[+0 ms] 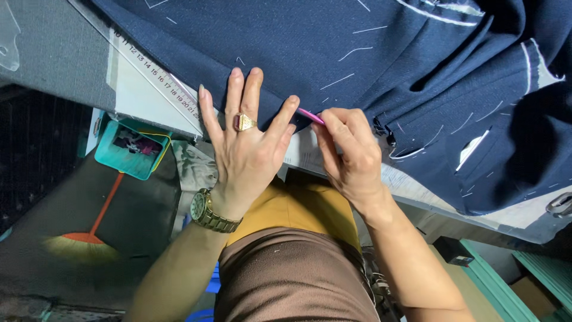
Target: The person marks lines on a piece of dark blue fabric using a ruler and pink chalk, then uses small red nippers to trim excess thread from the garment.
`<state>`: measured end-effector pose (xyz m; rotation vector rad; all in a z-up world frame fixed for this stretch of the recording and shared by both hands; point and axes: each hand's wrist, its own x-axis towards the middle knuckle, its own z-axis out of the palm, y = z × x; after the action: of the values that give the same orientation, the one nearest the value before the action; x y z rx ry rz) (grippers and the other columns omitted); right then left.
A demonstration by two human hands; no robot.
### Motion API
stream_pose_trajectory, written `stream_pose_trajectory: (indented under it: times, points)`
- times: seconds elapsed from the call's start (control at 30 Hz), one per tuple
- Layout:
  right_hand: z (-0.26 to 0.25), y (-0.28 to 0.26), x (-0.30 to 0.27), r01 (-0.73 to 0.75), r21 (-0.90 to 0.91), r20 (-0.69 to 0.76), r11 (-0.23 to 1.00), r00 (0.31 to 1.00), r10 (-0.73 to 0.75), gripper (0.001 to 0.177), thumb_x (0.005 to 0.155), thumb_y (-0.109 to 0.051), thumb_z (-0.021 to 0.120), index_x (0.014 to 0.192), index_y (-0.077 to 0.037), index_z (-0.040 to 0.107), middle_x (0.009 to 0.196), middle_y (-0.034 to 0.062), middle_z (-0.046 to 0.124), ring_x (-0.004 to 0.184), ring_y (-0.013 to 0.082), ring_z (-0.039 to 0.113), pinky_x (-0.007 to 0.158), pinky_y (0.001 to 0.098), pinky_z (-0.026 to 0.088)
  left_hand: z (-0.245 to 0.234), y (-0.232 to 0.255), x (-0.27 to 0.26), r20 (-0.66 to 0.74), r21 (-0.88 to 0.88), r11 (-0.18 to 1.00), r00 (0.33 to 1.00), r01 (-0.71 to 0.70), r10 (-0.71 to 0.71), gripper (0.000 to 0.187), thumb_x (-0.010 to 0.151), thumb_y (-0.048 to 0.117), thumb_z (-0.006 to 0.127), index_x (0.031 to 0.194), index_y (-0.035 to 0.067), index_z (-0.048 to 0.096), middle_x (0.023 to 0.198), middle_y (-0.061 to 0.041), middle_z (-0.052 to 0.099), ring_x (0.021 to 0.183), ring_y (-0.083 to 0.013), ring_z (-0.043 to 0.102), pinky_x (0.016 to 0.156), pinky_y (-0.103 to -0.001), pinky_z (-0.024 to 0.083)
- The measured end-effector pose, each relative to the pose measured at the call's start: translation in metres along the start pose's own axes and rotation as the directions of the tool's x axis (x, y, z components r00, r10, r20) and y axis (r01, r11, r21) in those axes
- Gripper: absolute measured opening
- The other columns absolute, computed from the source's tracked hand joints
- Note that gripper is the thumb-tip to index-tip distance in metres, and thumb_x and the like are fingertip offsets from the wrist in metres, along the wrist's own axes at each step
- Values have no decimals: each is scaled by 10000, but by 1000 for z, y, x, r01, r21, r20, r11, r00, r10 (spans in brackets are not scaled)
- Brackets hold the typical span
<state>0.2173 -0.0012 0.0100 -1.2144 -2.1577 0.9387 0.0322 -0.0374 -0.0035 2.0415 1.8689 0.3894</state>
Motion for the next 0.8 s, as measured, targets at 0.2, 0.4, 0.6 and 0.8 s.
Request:
stream_pose_trajectory:
  times: [0.2, 0.4, 0.6, 0.8]
  points:
    - [2, -1, 5, 15, -25, 17, 1000, 1000, -15, 119, 1047, 45, 601, 1144, 114, 603, 997, 219, 597, 831, 340, 545, 786, 415, 466, 5, -4, -3, 13, -6, 1000, 1000, 10, -10, 605, 983, 273, 955, 1456, 285, 577, 1569, -246, 419, 1482, -445, 363, 1177, -753, 203]
    - [2, 0, 6, 18, -41, 34, 999, 999, -16, 125, 1047, 44, 613, 1158, 99, 599, 1007, 216, 601, 824, 341, 545, 781, 417, 470, 2, -3, -1, 18, 1, 1000, 1000, 8, -8, 632, 971, 261, 973, 1456, 280, 569, 1568, -243, 425, 1478, -441, 379, 1178, -746, 214]
    - [3, 1, 5, 37, -63, 55, 997, 998, -33, 139, 1051, 42, 611, 1179, 94, 589, 1007, 226, 597, 813, 344, 538, 766, 421, 464, 1, -4, -1, 22, 6, 1000, 1000, 4, -4, 631, 976, 267, 969, 1460, 280, 566, 1570, -240, 419, 1479, -438, 378, 1177, -749, 223]
    - [-4, -5, 6, 79, -120, 62, 990, 995, -72, 152, 1047, 60, 627, 1185, 94, 575, 964, 211, 569, 750, 331, 482, 696, 421, 439, 1, -3, -3, 28, 1, 1000, 1000, 4, -4, 599, 997, 279, 942, 1464, 276, 567, 1573, -245, 415, 1481, -442, 374, 1177, -745, 202]
